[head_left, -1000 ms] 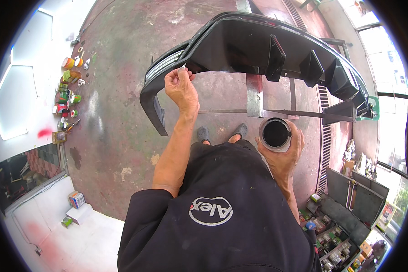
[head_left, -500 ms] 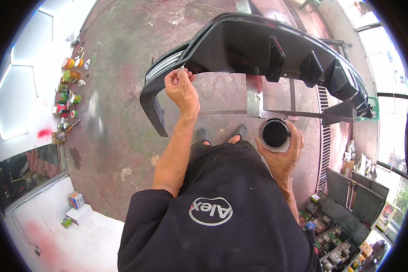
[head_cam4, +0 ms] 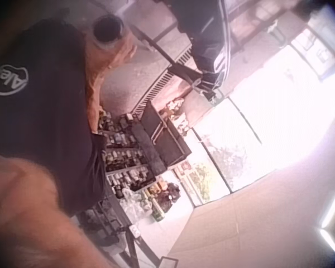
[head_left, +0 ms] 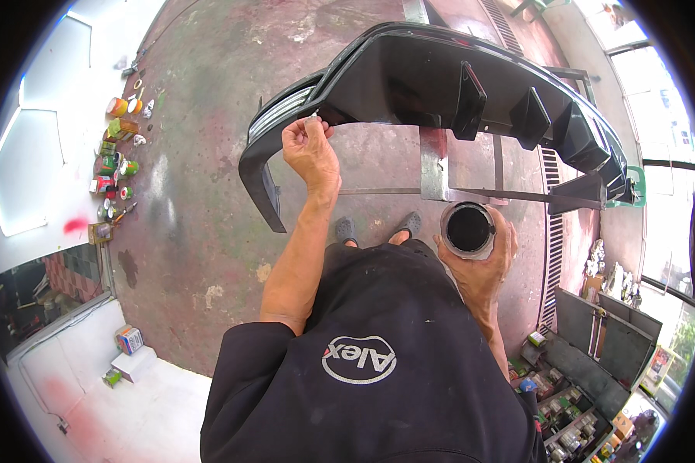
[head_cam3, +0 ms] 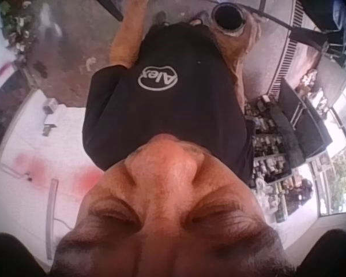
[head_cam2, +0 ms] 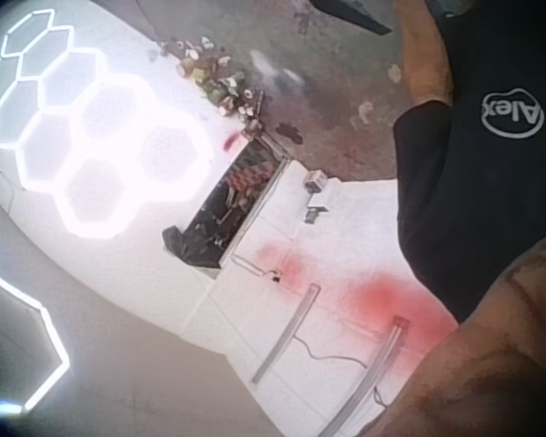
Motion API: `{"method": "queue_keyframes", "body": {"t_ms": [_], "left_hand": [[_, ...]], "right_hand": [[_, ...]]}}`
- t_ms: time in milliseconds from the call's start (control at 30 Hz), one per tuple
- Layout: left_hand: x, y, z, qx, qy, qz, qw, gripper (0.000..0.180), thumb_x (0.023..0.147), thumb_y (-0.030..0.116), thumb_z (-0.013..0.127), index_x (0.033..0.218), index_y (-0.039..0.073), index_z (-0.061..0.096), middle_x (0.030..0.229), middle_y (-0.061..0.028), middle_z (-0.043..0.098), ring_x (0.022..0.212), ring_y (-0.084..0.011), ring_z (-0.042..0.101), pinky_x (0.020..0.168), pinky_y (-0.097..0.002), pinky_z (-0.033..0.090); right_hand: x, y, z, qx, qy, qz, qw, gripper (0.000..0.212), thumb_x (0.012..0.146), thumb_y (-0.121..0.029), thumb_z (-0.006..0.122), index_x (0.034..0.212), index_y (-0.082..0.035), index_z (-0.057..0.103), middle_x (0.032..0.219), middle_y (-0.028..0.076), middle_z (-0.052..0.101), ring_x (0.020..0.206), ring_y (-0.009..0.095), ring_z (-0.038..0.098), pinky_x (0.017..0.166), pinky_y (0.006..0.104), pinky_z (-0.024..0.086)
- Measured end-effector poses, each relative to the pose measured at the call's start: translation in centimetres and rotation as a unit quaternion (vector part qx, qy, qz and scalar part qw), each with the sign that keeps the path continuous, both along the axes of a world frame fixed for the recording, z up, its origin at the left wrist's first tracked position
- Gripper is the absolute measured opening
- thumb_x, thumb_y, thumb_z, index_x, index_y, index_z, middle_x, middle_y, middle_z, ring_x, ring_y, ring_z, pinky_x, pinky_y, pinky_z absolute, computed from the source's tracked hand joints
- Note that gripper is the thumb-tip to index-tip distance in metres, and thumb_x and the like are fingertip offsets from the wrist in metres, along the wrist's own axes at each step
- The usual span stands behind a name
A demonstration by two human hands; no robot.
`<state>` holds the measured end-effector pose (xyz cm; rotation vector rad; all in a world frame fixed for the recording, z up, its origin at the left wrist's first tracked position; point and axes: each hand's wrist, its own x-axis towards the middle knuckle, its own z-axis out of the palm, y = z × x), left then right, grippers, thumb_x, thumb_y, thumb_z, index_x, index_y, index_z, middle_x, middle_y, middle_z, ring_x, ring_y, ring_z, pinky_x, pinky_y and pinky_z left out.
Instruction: The person hand-paints a black car bumper with a small brush, repeatedly dipping the brush into a paint can and applying paint to the edges and surfaces of the bumper. The bumper is mounted on a stand in a workshop.
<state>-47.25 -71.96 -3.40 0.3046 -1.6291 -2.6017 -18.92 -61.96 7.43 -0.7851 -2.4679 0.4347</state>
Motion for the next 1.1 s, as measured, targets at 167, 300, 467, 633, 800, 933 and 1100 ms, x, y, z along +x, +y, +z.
{"method": "queue_keyframes", "body": {"t_ms": [167,300,467,633,800,933,1100], "left_hand": [[-0.1,-0.05,-0.39,-0.008,0.005,0.001,1.0,0.013,0.102,0.006,0.067,0.108,-0.003,0.059,0.097,-0.0119,0.072,0.081,-0.0163,0.072,0.078,-0.0318,0.066],[0.01,0.08,-0.13,-0.007,0.008,-0.001,1.0,0.014,0.102,0.007,0.067,0.108,-0.003,0.059,0.098,-0.0119,0.071,0.081,-0.0161,0.072,0.079,-0.0315,0.066],[0.12,0.01,-0.01,-0.007,0.01,0.0,1.0,0.015,0.103,0.008,0.067,0.109,-0.003,0.059,0.099,-0.0123,0.071,0.083,-0.0163,0.072,0.079,-0.0314,0.066],[0.27,0.24,0.3,-0.015,0.012,-0.001,1.0,0.015,0.103,0.008,0.067,0.109,-0.003,0.059,0.1,-0.0127,0.071,0.083,-0.0163,0.072,0.079,-0.0315,0.066],[0.21,0.12,-0.12,-0.017,0.014,0.002,1.0,0.016,0.103,0.008,0.067,0.11,-0.003,0.058,0.101,-0.0125,0.071,0.084,-0.0165,0.072,0.079,-0.0315,0.066],[0.24,0.2,-0.2,-0.012,0.008,0.002,1.0,0.016,0.103,0.009,0.067,0.11,-0.003,0.058,0.101,-0.0124,0.071,0.085,-0.0168,0.072,0.079,-0.0315,0.067],[0.2,0.22,-0.15,-0.006,0.006,0.003,1.0,0.017,0.103,0.009,0.067,0.11,-0.002,0.057,0.101,-0.0121,0.071,0.085,-0.0168,0.072,0.079,-0.0316,0.067]], "right_hand": [[-0.01,0.1,0.08,0.005,-0.004,0.002,1.0,0.09,0.065,-0.032,0.102,0.141,-0.007,0.06,0.129,0.01,0.07,0.124,0.03,0.066,0.119,0.0577,0.036],[0.07,0.06,0.01,0.001,0.002,0.005,1.0,0.093,0.065,-0.028,0.103,0.144,-0.006,0.058,0.129,0.012,0.07,0.126,0.034,0.062,0.121,0.0546,0.035],[0.17,0.15,-0.12,0.004,0.002,0.008,1.0,0.094,0.065,-0.028,0.103,0.144,-0.005,0.058,0.129,0.012,0.07,0.126,0.033,0.063,0.122,0.0549,0.034],[0.29,0.26,-0.15,0.005,0.0,0.009,1.0,0.095,0.065,-0.028,0.103,0.145,-0.005,0.058,0.129,0.012,0.069,0.126,0.033,0.063,0.122,0.0545,0.035],[0.3,0.33,-0.22,0.007,0.005,0.014,1.0,0.095,0.065,-0.028,0.103,0.145,-0.005,0.057,0.13,0.013,0.068,0.127,0.034,0.061,0.121,0.0543,0.036],[0.49,0.45,-0.45,-0.001,0.006,0.017,1.0,0.095,0.065,-0.027,0.103,0.146,-0.005,0.057,0.131,0.013,0.068,0.129,0.035,0.059,0.121,0.0542,0.036],[0.41,0.34,-0.29,0.006,0.0,0.008,1.0,0.093,0.065,-0.033,0.103,0.143,-0.007,0.058,0.13,0.011,0.07,0.124,0.031,0.066,0.12,0.0586,0.036]]}}
